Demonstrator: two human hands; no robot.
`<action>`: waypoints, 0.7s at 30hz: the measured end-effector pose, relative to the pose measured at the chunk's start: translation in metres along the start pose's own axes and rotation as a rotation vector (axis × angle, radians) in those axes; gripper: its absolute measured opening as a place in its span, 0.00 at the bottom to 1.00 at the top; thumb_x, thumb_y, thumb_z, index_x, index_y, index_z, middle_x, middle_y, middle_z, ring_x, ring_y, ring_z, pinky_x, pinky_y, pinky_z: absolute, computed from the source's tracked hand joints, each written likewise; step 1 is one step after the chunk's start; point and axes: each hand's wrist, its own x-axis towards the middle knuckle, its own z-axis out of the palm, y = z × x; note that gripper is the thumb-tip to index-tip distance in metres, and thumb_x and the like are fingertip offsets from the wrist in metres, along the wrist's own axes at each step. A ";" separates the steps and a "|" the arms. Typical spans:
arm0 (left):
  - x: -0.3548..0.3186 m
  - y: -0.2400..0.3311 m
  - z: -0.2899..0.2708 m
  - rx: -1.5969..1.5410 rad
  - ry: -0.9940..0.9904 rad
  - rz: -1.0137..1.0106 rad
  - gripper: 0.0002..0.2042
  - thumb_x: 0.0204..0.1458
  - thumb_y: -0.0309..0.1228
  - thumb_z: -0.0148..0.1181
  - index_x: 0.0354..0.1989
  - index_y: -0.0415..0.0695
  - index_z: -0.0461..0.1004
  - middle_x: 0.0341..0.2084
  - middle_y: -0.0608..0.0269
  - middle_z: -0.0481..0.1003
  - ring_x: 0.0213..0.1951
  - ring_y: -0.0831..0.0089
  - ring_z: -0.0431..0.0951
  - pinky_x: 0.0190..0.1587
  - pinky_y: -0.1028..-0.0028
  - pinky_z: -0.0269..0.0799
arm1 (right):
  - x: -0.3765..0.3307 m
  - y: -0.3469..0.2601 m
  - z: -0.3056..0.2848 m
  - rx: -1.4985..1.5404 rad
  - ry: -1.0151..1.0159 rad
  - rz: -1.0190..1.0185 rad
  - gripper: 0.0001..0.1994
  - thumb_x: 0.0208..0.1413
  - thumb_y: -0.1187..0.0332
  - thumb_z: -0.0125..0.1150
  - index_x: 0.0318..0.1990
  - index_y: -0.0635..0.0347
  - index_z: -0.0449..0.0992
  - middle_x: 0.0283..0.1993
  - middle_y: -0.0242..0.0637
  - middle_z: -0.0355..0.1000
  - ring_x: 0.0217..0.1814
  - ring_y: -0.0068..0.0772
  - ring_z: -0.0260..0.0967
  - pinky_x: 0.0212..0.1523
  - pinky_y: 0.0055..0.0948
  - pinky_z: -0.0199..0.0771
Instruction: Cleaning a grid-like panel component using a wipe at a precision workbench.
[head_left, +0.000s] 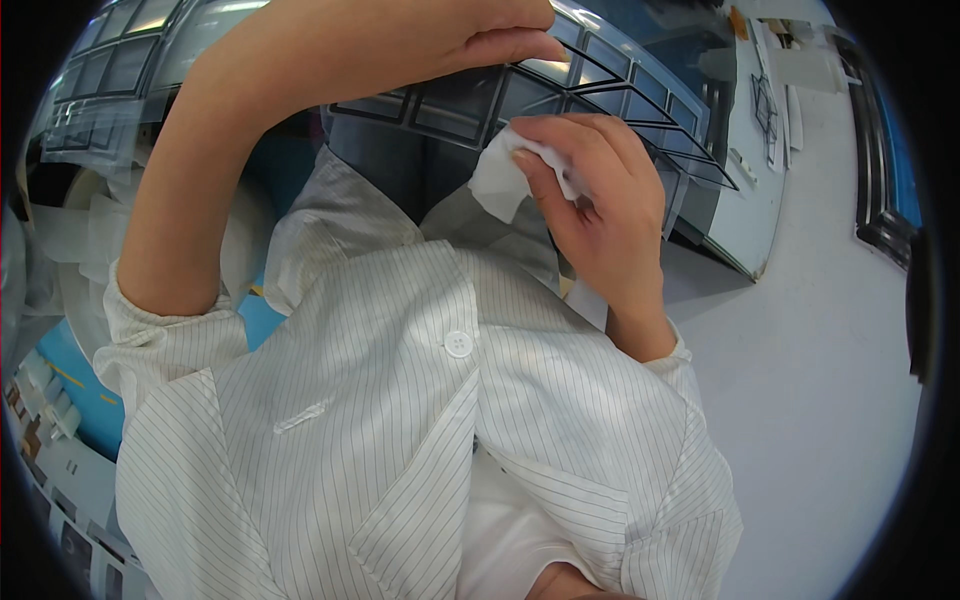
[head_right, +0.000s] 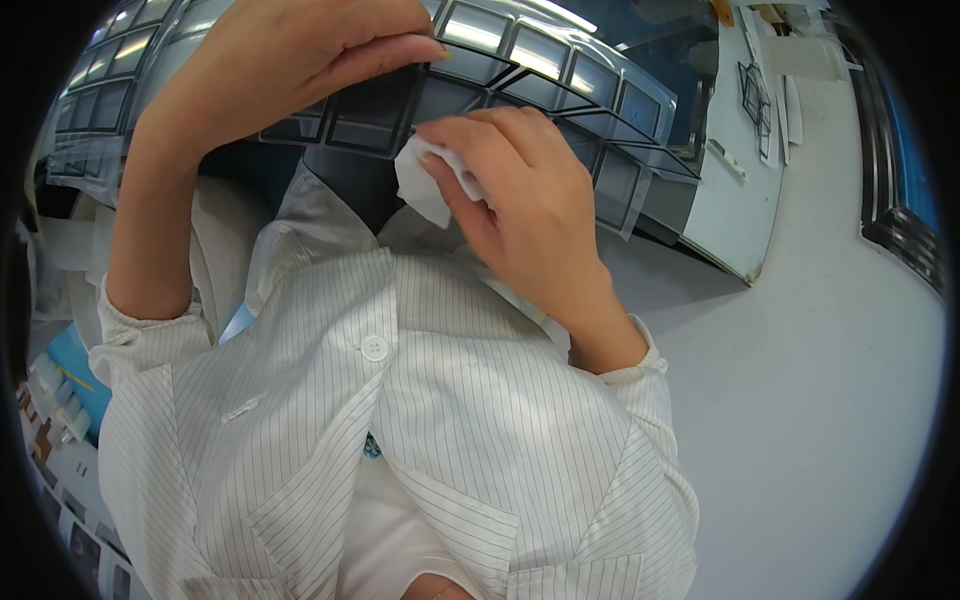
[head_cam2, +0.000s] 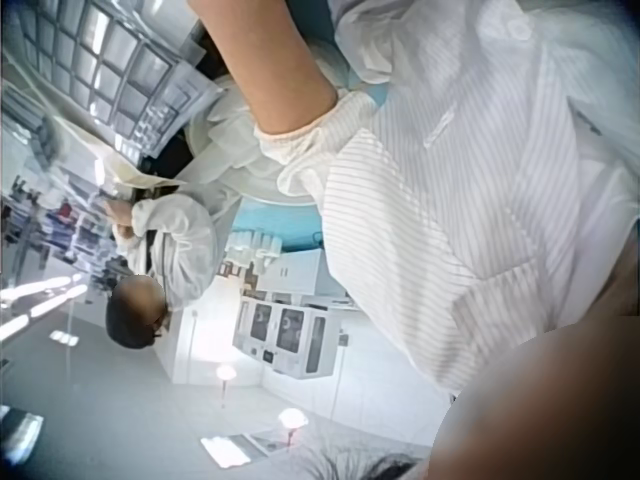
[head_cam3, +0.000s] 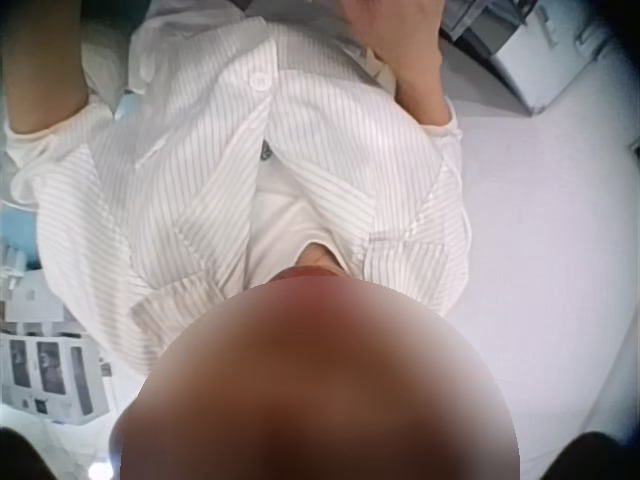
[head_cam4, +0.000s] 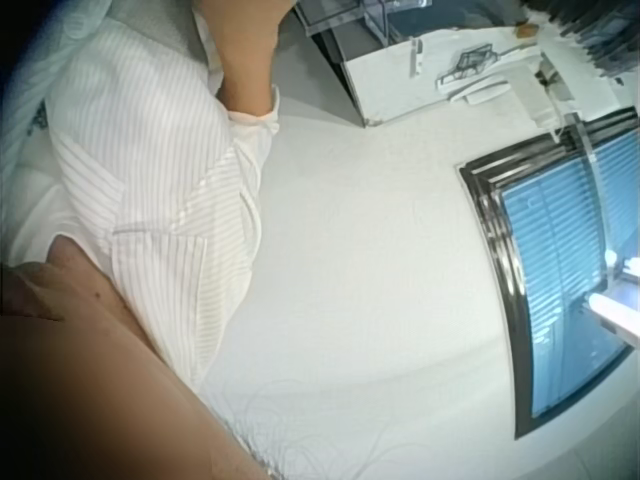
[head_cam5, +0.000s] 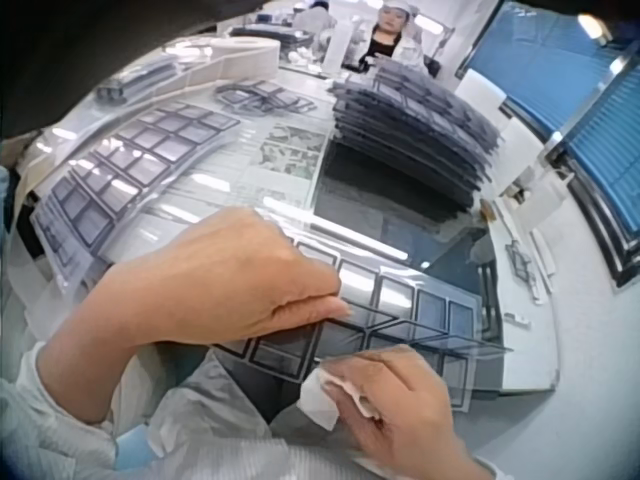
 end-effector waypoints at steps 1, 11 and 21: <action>0.000 0.000 0.000 -0.001 0.000 0.000 0.20 0.64 0.42 0.55 0.22 0.42 0.70 0.16 0.52 0.73 0.22 0.50 0.74 0.27 0.60 0.68 | 0.000 -0.001 -0.002 0.002 -0.052 0.048 0.12 0.48 0.75 0.74 0.41 0.62 0.81 0.38 0.38 0.79 0.38 0.35 0.76 0.36 0.29 0.76; -0.001 0.000 0.003 -0.029 0.040 0.023 0.20 0.64 0.41 0.55 0.22 0.42 0.69 0.17 0.53 0.72 0.23 0.50 0.74 0.27 0.60 0.68 | 0.007 -0.010 0.005 0.006 -0.123 0.149 0.09 0.48 0.75 0.73 0.37 0.60 0.79 0.35 0.36 0.75 0.36 0.37 0.74 0.36 0.30 0.75; -0.003 -0.007 0.009 0.006 0.130 0.093 0.20 0.64 0.43 0.55 0.21 0.43 0.69 0.17 0.54 0.72 0.24 0.49 0.74 0.27 0.59 0.69 | 0.020 -0.019 0.003 -0.174 -0.162 0.072 0.10 0.46 0.74 0.72 0.35 0.60 0.77 0.33 0.36 0.75 0.34 0.41 0.73 0.36 0.32 0.74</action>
